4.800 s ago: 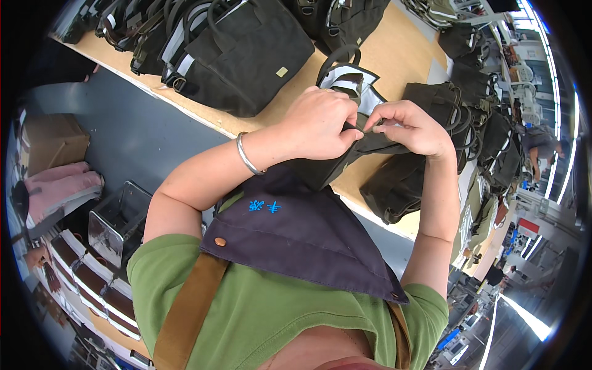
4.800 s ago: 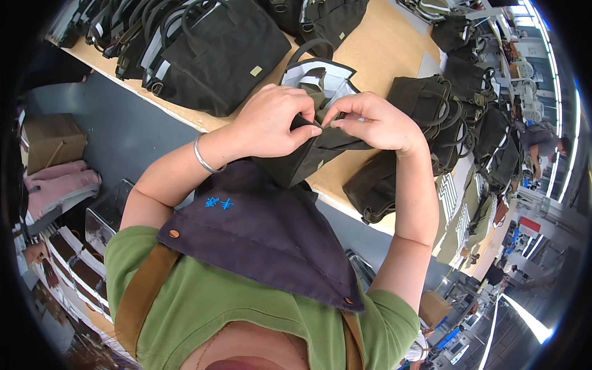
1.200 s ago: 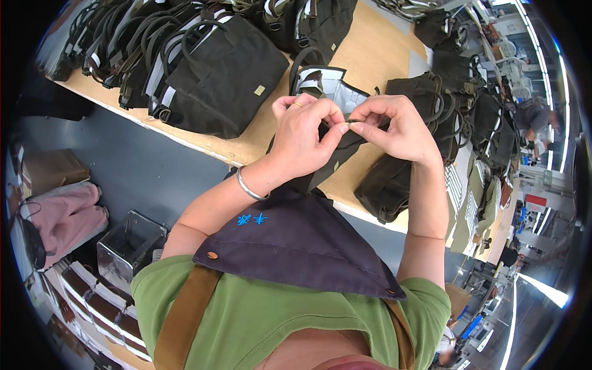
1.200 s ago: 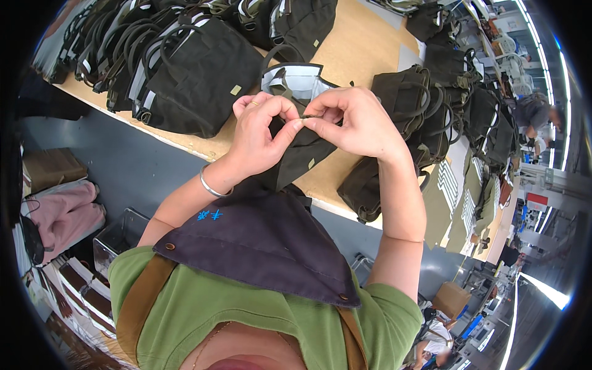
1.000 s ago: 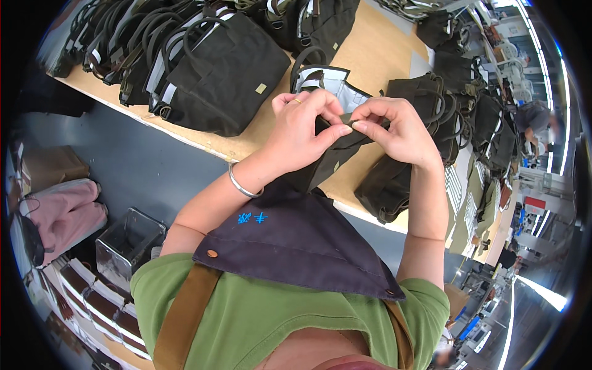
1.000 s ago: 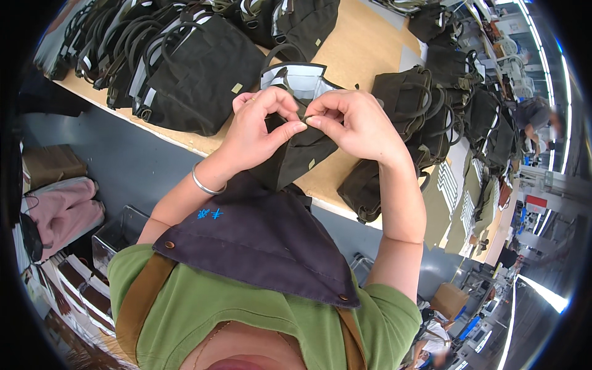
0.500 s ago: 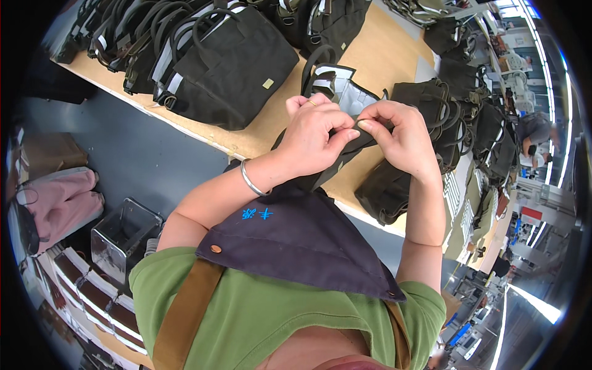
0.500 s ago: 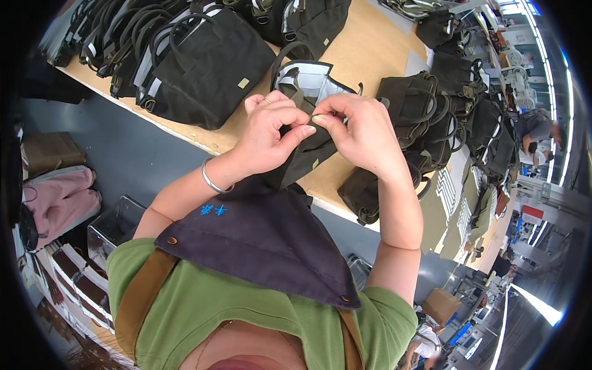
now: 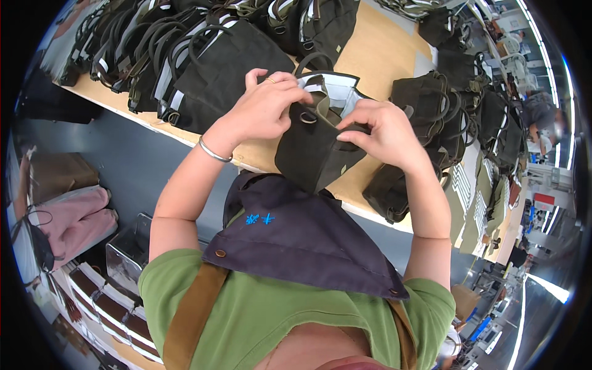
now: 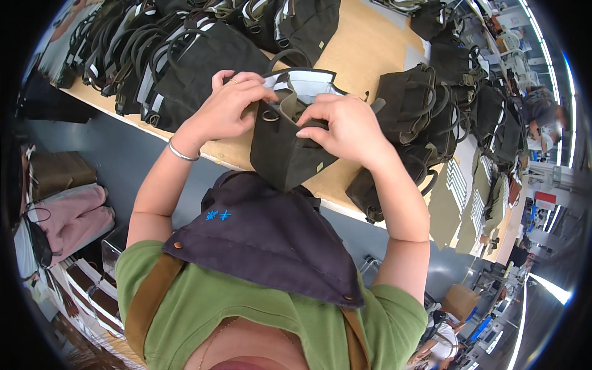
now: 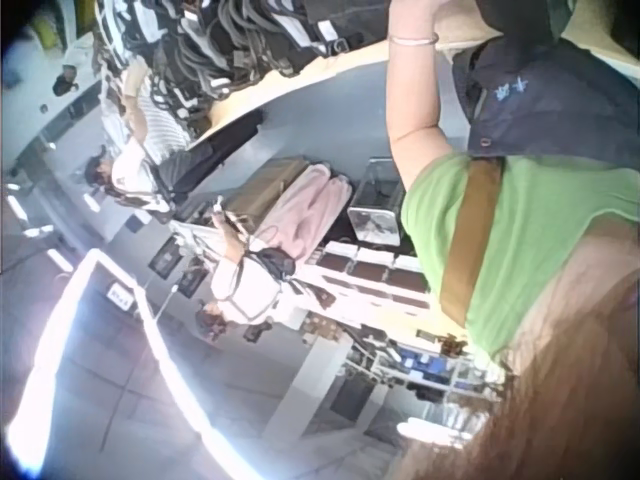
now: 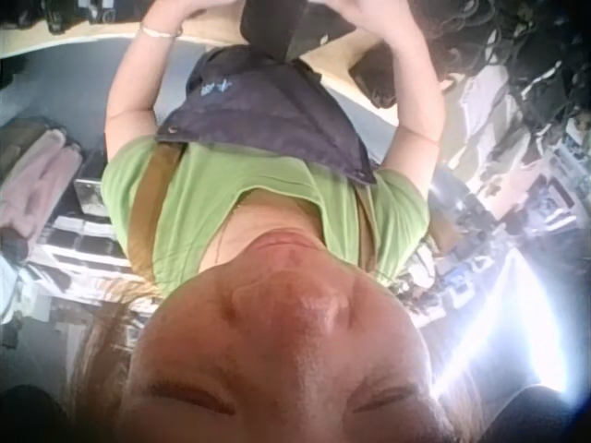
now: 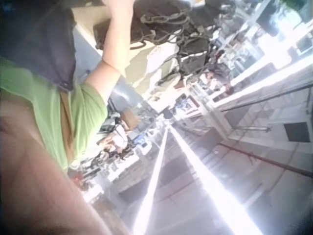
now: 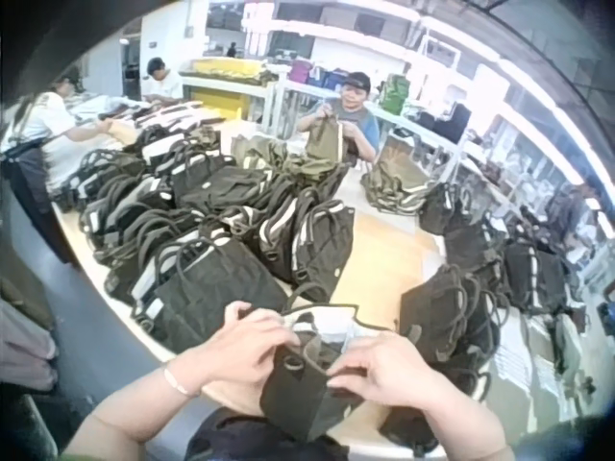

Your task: The person repeatedly picks up dark green canvas bags from a table, opens them, and manipulates the zipper and drawstring mechanisms. They handle the bags one at a time, checking the interior and exterior features before placing them back on the table. The task involves repetitive manual assembly or inspection of the bag components.

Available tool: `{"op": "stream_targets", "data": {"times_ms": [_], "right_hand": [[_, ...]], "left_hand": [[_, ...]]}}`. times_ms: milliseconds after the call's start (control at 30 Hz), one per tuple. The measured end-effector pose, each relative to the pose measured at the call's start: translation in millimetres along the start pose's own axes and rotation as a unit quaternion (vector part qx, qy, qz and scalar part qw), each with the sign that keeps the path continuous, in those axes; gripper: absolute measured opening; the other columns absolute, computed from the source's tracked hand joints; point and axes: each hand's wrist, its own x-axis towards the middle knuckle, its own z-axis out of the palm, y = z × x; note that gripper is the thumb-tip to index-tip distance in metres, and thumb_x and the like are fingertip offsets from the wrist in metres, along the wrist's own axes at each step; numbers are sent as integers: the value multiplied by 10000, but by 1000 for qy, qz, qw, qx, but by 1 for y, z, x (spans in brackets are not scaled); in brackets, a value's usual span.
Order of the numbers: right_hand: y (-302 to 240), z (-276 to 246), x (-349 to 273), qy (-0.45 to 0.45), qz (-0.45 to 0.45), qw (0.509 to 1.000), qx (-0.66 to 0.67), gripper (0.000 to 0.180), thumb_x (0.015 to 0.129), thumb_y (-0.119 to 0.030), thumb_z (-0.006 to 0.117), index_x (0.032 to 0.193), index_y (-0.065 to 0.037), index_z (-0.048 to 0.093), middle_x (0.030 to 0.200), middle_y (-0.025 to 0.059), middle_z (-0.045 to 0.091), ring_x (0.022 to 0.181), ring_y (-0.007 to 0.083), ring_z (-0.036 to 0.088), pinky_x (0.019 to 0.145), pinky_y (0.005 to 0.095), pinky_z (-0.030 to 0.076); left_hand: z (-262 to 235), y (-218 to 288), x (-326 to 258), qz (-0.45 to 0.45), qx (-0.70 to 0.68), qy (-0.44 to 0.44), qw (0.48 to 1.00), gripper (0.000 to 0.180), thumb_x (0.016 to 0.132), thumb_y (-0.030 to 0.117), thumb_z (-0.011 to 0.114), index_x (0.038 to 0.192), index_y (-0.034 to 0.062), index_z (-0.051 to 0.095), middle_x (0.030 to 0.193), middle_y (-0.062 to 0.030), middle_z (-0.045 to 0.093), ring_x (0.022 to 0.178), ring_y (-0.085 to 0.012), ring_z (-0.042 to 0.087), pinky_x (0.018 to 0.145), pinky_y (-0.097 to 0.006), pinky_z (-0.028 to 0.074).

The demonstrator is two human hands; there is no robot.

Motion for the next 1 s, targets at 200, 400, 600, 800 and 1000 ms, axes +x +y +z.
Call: {"op": "stream_targets", "data": {"times_ms": [200,400,600,800,1000], "right_hand": [[-14,-21,-33,126,-120,971,-167,120,668,-152,766,754,-133,684,740,-36,576,718,162,581,761,332,393],[65,16,-76,75,2,979,-189,126,663,-97,714,776,-151,703,859,-41,603,901,171,557,888,355,386],[48,38,-101,185,127,962,-156,231,653,-52,699,872,-124,693,928,12,628,950,205,566,874,371,445],[26,92,-63,202,286,936,31,277,750,-104,721,1003,-70,614,850,112,681,782,301,658,687,422,522],[33,104,-59,240,247,939,-26,47,742,-69,667,777,-84,694,811,105,693,775,312,653,699,428,524]], "left_hand": [[-5,30,-9,134,82,135,978,206,656,159,777,838,172,682,711,35,500,772,-154,564,917,-398,342],[46,57,2,88,34,-55,994,210,715,181,762,865,129,624,773,-10,554,805,-223,585,815,-354,422],[56,54,39,28,98,-30,994,341,707,152,781,929,78,533,878,-104,599,874,-319,606,733,-394,479],[48,49,52,34,-39,-140,989,150,813,25,595,930,60,507,729,-152,639,740,-367,633,631,-460,456],[45,60,5,195,131,-90,968,115,818,94,595,925,137,603,1134,10,568,925,-184,542,846,-351,369]]}}
